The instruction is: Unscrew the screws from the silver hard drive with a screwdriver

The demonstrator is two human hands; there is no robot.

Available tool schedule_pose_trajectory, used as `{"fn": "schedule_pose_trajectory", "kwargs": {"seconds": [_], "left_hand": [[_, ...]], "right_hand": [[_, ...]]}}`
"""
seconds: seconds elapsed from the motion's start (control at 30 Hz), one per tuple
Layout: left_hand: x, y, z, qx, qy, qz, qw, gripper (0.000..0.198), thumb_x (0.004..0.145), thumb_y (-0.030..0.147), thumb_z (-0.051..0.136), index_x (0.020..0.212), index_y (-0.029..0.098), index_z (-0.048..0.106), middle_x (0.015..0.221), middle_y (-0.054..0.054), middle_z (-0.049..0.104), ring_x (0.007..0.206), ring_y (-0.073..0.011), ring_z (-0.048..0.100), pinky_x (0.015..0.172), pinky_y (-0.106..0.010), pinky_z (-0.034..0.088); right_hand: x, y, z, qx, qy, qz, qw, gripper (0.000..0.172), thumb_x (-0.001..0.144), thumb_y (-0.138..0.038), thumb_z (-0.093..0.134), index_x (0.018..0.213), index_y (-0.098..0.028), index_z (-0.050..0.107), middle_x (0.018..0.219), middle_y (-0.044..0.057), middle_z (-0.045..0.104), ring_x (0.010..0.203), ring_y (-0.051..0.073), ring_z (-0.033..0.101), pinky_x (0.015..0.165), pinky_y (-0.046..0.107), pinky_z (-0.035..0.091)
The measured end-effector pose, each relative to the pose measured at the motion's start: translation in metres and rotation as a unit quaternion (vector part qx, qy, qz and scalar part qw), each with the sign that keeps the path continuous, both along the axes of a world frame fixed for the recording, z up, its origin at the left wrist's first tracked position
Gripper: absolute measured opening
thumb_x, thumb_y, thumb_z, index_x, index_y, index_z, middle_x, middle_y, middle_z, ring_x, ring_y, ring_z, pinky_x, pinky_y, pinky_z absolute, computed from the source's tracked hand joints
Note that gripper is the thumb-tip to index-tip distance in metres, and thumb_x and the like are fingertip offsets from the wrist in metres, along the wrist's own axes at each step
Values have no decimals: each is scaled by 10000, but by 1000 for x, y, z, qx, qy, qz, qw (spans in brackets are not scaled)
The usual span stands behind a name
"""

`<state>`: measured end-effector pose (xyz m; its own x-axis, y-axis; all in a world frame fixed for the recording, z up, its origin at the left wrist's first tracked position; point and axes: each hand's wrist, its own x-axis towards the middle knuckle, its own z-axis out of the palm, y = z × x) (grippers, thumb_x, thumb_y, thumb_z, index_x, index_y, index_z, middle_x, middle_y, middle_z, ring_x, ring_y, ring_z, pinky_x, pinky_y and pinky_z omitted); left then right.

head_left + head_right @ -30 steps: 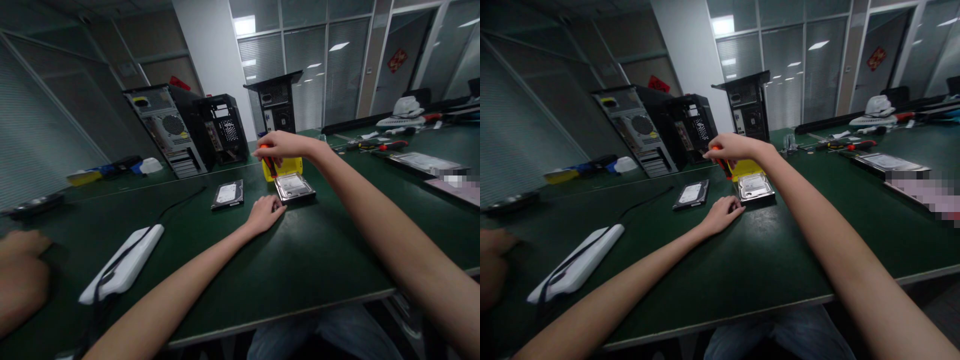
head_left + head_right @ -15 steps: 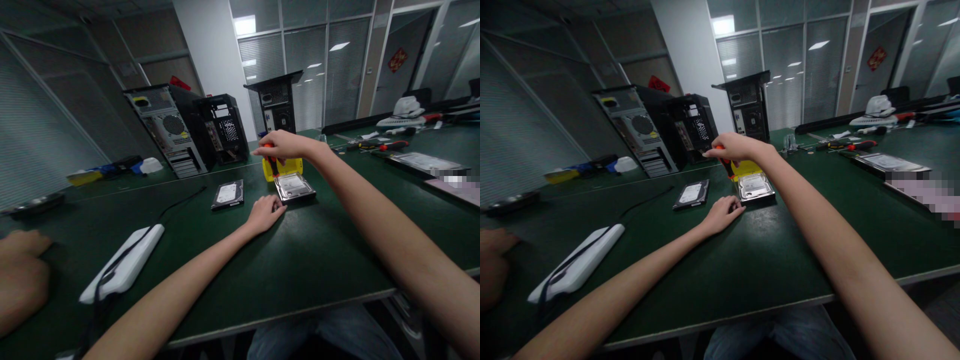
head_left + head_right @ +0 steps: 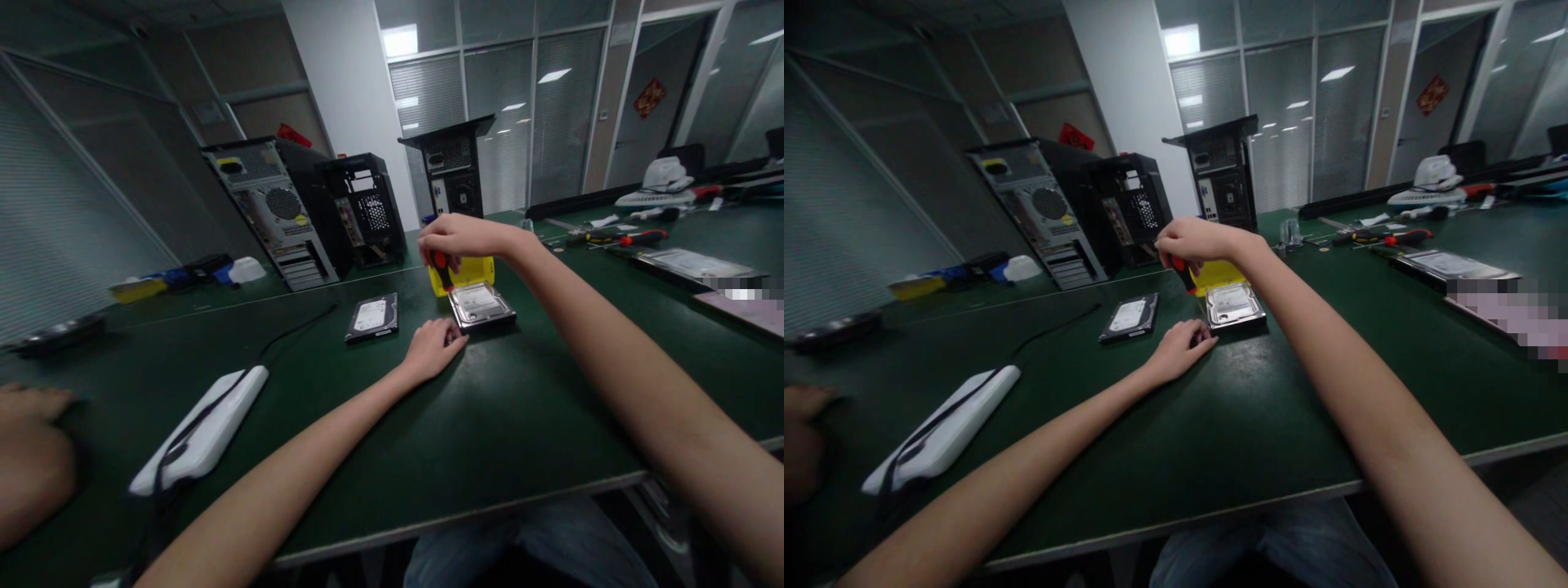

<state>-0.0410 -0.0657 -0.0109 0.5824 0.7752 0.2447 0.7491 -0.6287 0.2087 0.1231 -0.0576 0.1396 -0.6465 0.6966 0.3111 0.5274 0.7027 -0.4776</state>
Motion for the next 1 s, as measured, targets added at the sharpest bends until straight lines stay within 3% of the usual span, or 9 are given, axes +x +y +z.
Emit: {"fn": "schedule_pose_trajectory", "kwargs": {"seconds": [0.33,0.63,1.0], "left_hand": [[-1,0,0,-2,-4,-4,1000,258,892,411,484,837,178,579,836,-48,612,793,-206,536,691,-307,407],[0,0,0,-4,-2,-3,1000,262,895,416,478,847,181,582,839,-47,612,803,-207,537,701,-307,408],[-1,1,-1,3,-4,-7,1000,242,893,398,491,839,180,583,833,-43,616,797,-204,537,707,-308,409]], "right_hand": [[0,0,0,-7,8,4,1000,292,904,-299,436,856,-85,628,693,47,616,466,46,481,493,184,411],[0,1,0,13,-5,-9,1000,358,869,-427,519,782,-97,625,640,30,595,467,48,474,496,193,402],[0,1,-1,20,-8,-16,1000,355,881,-414,497,759,-101,614,603,23,575,451,52,467,495,199,395]]}}
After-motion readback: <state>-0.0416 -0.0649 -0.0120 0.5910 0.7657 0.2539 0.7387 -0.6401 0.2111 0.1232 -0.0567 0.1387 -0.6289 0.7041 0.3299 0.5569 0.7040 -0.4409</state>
